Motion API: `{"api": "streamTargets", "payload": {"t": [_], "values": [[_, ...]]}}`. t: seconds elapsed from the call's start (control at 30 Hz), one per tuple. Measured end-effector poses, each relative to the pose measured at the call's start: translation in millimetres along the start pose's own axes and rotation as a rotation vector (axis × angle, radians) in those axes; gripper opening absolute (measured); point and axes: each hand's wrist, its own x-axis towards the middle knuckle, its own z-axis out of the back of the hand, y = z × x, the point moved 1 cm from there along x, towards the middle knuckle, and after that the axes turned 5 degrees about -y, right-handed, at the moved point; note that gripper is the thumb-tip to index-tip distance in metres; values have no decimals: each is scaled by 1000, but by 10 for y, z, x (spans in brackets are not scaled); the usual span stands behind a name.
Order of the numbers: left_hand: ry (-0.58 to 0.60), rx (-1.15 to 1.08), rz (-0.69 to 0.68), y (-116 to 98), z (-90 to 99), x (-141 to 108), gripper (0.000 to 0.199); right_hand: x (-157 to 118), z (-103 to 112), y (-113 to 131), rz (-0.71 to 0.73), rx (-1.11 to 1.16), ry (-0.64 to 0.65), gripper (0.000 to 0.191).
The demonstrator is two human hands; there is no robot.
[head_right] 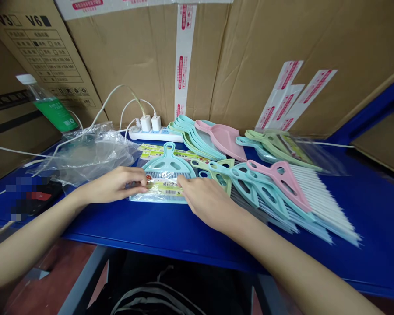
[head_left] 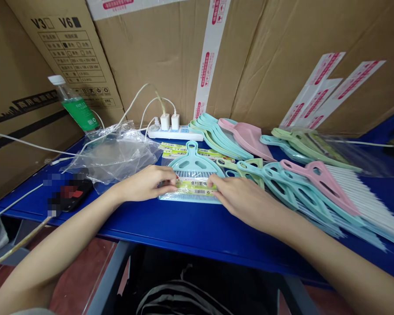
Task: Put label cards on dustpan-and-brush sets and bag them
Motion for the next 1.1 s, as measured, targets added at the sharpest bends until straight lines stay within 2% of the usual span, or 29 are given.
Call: {"api": "streamTargets", "payload": {"t": [0.33,0.53,0.7,0.9,1.0,1.1], "values": [[-20,-9,7,43,-30,4,19,1,-9,-6,-40,40,14,18],[-59,-54,51,59,-68,4,6,-20,10,-21,-118,46,30,20],[-71,-49,70,72,-98,-2,9,-21,27,-10,-183,-47,62,24],[-101,52,-11,83,-105,-34,14,-7,50,-3,-224,-171,39,24],[-112,170,-97,32,-98,-34,27,-2,31,8,-129,-191,-43,28],[-80,271,-161,-26,-109,-18,43,6,-36,44,142,-187,-185,32]]}}
